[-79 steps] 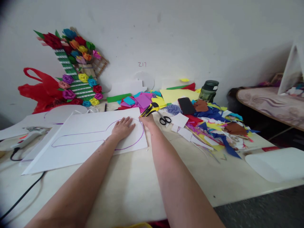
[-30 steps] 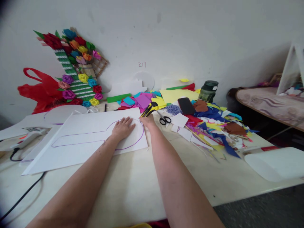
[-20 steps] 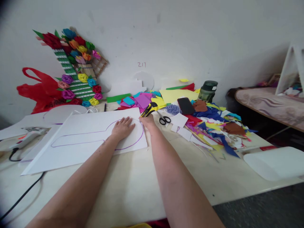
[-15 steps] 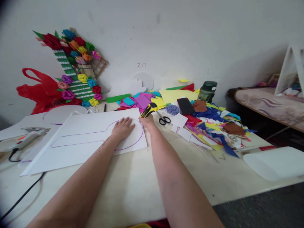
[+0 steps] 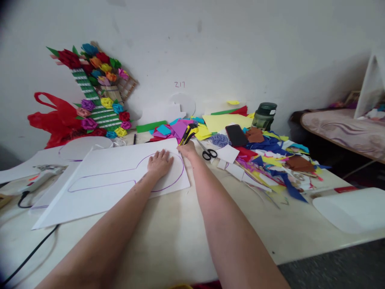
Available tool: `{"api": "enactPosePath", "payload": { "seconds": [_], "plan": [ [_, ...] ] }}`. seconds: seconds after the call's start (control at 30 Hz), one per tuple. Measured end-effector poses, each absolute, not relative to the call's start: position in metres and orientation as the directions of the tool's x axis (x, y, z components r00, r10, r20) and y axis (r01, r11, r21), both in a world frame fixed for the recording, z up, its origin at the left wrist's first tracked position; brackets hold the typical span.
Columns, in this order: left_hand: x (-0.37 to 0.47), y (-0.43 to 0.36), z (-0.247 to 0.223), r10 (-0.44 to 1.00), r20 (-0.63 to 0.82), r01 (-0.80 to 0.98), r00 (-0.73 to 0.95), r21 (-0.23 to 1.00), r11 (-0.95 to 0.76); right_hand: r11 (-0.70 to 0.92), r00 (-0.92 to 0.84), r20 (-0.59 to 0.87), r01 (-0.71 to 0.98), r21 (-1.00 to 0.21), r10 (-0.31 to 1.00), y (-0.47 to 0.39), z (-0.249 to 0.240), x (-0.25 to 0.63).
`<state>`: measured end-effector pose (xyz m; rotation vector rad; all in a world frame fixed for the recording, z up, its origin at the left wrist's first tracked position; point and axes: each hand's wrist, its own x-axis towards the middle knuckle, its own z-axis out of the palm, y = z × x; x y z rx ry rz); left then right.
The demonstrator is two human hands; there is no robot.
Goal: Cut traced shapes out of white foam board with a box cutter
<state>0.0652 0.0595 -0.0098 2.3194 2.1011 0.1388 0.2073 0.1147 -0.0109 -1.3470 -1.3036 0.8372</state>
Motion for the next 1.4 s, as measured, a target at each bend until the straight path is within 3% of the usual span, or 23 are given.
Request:
{"api": "enactPosePath", "payload": {
  "seconds": [0.13, 0.3, 0.5, 1.03, 1.4],
  "plan": [
    [0.069, 0.06, -0.011, 0.992, 0.085, 0.994, 0.092, 0.049, -0.096, 0.087, 0.219, 0.162, 0.315, -0.945, 0.962, 0.112, -0.01, 0.212],
    [0.069, 0.058, -0.011, 0.965, 0.147, 0.973, 0.217, 0.044, -0.226, 0.088, 0.321, 0.153, 0.206, -0.975, 0.935, 0.101, -0.017, 0.213],
    [0.065, 0.062, -0.013, 0.961, 0.067, 0.956, 0.27, 0.102, -0.275, 0.109, 0.236, 0.131, 0.105, -0.989, 0.963, 0.093, -0.021, 0.208],
    [0.065, 0.06, -0.011, 0.96, 0.054, 0.954, 0.275, 0.114, -0.279, 0.212, 0.206, 0.219, 0.056, -0.976, 0.954, 0.089, -0.024, 0.209],
    [0.066, 0.06, -0.012, 0.96, 0.065, 0.955, 0.272, 0.102, -0.278, 0.197, 0.193, 0.209, 0.077, -0.977, 0.959, 0.092, -0.026, 0.209]
  ]
}}
